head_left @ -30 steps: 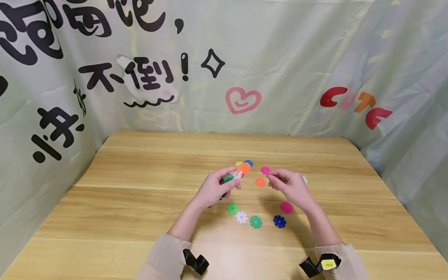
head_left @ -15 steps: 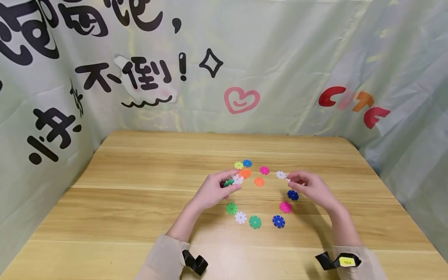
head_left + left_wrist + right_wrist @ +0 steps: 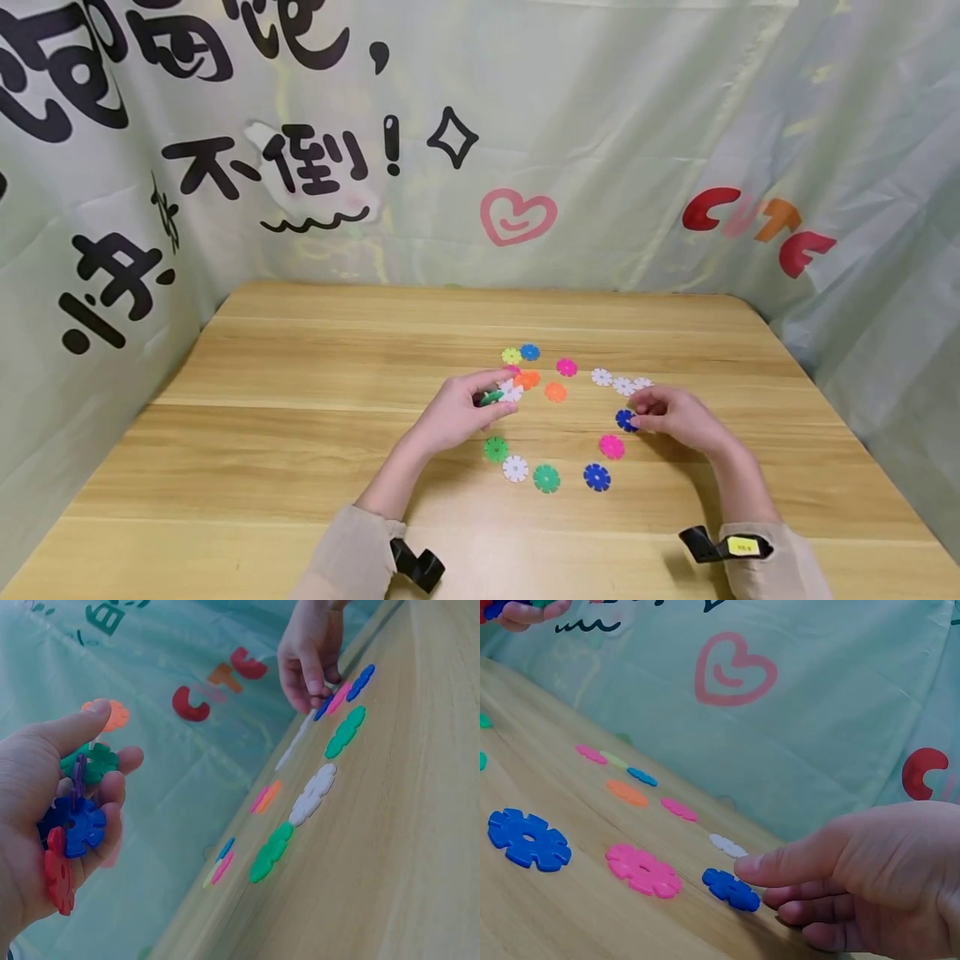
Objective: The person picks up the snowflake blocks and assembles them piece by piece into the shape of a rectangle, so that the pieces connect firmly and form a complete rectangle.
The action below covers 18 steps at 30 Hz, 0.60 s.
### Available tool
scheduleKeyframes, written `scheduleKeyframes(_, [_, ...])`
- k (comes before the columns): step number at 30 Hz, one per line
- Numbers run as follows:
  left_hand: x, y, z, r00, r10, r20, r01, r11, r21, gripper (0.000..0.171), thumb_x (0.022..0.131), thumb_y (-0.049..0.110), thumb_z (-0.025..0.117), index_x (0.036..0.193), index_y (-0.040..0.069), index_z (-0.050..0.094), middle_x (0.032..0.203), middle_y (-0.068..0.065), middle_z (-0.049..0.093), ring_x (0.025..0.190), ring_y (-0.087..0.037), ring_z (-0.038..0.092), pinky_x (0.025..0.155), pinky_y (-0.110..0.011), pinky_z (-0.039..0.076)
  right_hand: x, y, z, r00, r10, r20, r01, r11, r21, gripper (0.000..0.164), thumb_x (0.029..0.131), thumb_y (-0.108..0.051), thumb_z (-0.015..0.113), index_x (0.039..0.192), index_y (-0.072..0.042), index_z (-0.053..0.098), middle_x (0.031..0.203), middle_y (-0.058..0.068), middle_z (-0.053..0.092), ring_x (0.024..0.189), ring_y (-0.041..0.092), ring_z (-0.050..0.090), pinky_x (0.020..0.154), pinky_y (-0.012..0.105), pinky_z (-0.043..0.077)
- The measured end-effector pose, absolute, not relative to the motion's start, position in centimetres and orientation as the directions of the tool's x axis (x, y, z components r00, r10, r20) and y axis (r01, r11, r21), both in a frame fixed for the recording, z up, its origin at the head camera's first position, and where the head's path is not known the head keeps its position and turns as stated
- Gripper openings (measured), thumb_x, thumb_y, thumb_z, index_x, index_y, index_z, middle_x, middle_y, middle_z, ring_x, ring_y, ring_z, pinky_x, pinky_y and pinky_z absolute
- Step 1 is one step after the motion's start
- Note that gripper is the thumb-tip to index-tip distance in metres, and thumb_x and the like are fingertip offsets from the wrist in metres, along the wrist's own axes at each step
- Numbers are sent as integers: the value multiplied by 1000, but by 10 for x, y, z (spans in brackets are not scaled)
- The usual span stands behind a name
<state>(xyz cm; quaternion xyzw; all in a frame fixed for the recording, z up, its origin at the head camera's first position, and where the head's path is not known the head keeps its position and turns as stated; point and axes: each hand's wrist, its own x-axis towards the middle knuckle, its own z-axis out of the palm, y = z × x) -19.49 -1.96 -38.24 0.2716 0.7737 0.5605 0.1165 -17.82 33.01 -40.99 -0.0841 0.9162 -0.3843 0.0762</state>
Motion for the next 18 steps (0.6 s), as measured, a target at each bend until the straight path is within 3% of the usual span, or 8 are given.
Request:
scheduleKeyframes(4, [-195,-19,-383,-817,562,132,310,234,921,48,87,28,66,132,17,54,100,-6,61,44,-12,42,42,-21,32,-179,329,-413,-975,-212,-72,-103,711,-696,29,82,-16,71,102,3,61,84,5,55,75,18,47,62,25,42])
scheduleKeyframes(7, [-195,-18,-384,-815,566,127,315,247,916,49,87,29,66,132,16,53,77,-8,55,43,-9,40,42,-20,32,-179,326,-414,-973,-221,-61,-122,727,-676,26,79,-15,73,97,1,62,82,4,53,74,17,46,63,26,40])
scheduleKeyframes(9, [-195,-18,-384,-817,562,127,308,240,921,49,87,29,66,133,15,53,89,-1,58,43,-10,40,42,-21,32,-179,324,-414,-973,-225,-61,-127,731,-671,25,79,-14,74,94,0,61,81,4,53,74,18,45,64,27,40])
scheduleKeyframes(11, [-194,-18,-384,-819,561,119,303,247,920,49,87,29,66,133,16,52,71,-1,51,43,-10,39,41,-21,30,-179,323,-413,-972,-227,-65,-126,730,-672,24,78,-13,74,93,0,60,81,5,52,75,18,45,64,27,40])
scheduleKeyframes(18, [-194,-17,-384,-821,557,125,315,260,913,48,88,31,65,132,17,53,49,4,35,42,-11,35,41,-21,28,-179,321,-412,-969,-235,-75,-115,698,-707,22,80,-9,72,91,-2,55,80,5,52,75,20,47,66,29,40])
